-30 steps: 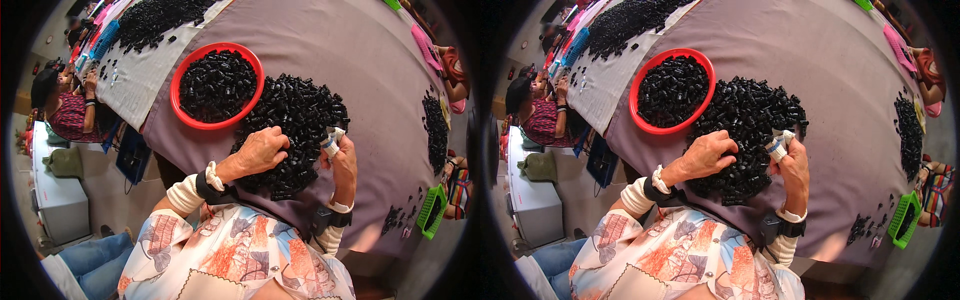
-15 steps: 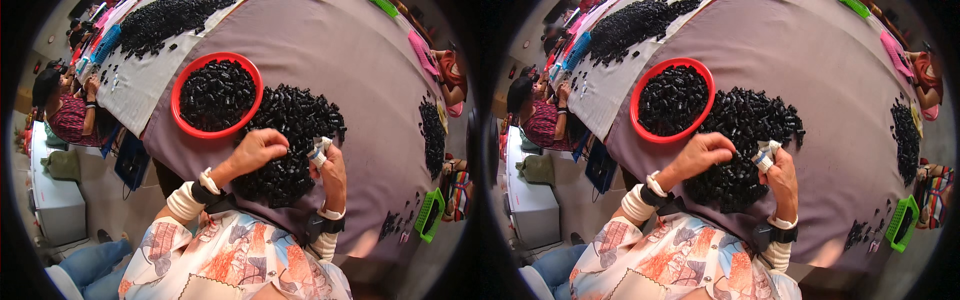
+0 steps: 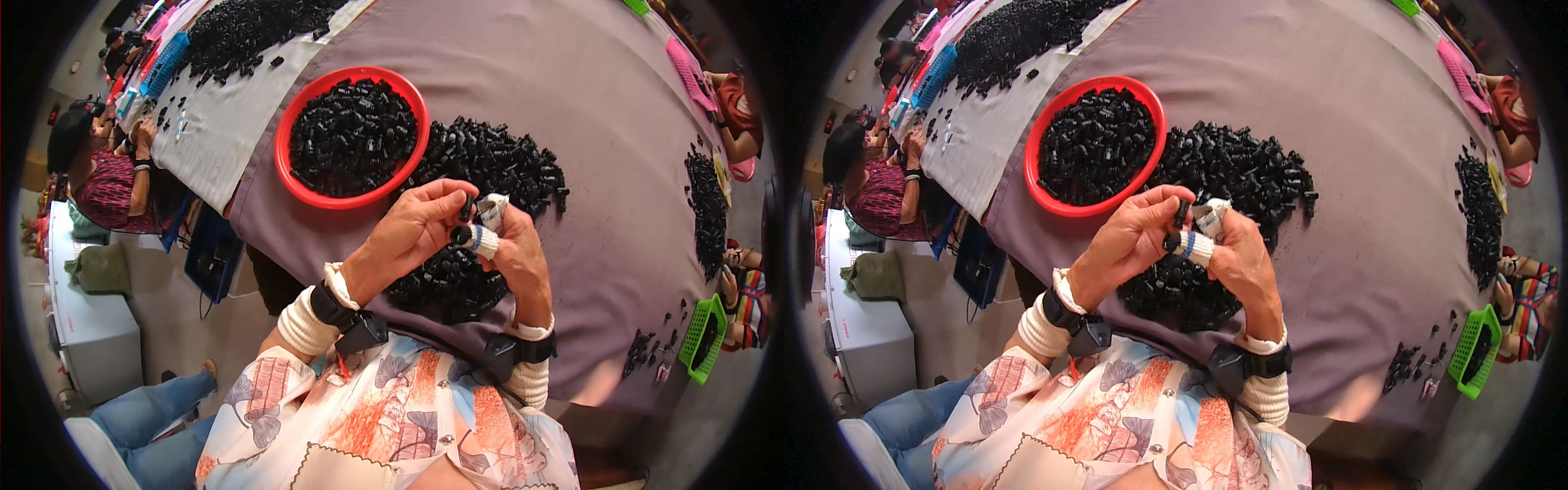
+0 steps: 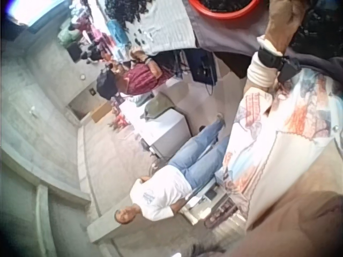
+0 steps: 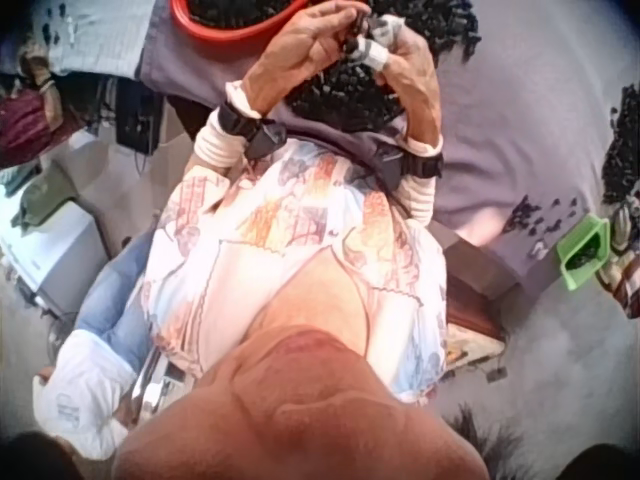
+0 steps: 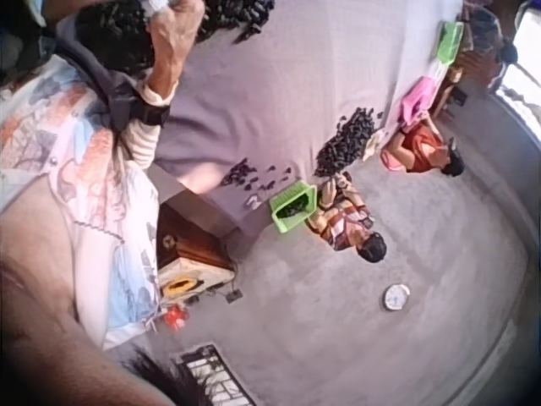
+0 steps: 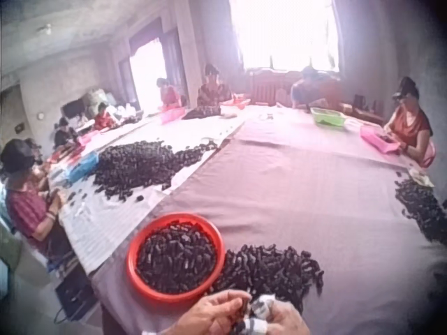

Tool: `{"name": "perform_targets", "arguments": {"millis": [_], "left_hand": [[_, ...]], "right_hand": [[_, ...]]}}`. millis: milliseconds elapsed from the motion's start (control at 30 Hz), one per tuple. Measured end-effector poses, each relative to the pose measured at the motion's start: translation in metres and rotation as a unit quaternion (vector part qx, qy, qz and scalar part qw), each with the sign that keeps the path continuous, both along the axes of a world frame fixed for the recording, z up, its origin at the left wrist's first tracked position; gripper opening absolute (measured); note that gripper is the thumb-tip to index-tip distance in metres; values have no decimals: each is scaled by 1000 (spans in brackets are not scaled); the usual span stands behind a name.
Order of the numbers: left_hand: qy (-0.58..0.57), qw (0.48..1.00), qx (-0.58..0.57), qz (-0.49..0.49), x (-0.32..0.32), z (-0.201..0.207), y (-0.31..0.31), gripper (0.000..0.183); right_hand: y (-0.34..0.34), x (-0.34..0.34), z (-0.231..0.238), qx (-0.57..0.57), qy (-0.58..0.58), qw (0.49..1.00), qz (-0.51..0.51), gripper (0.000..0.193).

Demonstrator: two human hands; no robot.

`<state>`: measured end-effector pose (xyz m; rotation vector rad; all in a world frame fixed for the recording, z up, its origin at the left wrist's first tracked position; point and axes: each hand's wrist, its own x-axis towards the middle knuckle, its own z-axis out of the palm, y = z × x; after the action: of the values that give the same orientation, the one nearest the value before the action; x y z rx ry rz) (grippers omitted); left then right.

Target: Assemble small black plastic components by hand at a manufacturing table.

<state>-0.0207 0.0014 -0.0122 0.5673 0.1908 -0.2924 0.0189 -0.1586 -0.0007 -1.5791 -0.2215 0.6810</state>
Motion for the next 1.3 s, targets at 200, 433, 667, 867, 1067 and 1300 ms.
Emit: {"name": "perform_targets", "arguments": {"millis": [200,433,667,867,1067,1300], "left_hand": [[-4,1000,-2,0,-4,4,-2,20],[-2,1000,31,2,-3,5,-6,21],[-22,999,41,26,1,-2,-7,15],[-40,997,50,36,2,-2,-5,10],[-28,996,72,35,-1,-4,-6,10],[-8,999,45,1,-4,-9,-8,11]], "right_hand": [[-2,-2,-2,-13,-12,1000,16,29],[-5,0,4,2,0,1000,-18,29],[-6,-3,1,34,-5,997,-65,21],[-7,-2,4,24,-11,997,-69,22],[-6,-4,6,27,-9,995,-100,19],[-9,-6,-2,34,-28,994,-98,16]]}}
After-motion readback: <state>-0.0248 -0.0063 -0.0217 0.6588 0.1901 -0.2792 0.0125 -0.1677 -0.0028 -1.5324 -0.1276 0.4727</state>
